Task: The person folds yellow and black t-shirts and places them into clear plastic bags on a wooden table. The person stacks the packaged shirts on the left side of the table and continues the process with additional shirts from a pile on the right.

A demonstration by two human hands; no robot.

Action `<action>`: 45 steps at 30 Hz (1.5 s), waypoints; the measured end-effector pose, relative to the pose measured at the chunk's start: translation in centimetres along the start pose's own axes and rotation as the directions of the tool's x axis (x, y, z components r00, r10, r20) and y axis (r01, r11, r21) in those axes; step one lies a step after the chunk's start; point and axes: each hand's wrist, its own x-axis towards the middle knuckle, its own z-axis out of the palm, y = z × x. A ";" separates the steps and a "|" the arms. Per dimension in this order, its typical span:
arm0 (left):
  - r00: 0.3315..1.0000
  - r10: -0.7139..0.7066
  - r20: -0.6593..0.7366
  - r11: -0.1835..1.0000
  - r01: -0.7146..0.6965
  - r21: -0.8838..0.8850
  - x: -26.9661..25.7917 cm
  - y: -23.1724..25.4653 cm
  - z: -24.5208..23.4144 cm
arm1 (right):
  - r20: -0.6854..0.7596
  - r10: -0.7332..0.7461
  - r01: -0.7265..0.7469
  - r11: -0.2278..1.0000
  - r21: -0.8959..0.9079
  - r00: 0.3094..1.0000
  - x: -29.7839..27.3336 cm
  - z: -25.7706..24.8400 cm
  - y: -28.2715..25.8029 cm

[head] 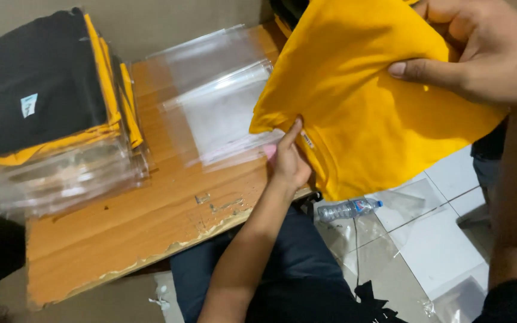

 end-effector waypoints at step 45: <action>0.939 0.328 -0.101 0.324 -0.011 0.946 -11.9 13.2 -2.9 | -0.064 0.369 -0.358 0.924 0.138 0.927 -1.5 20.0 6.0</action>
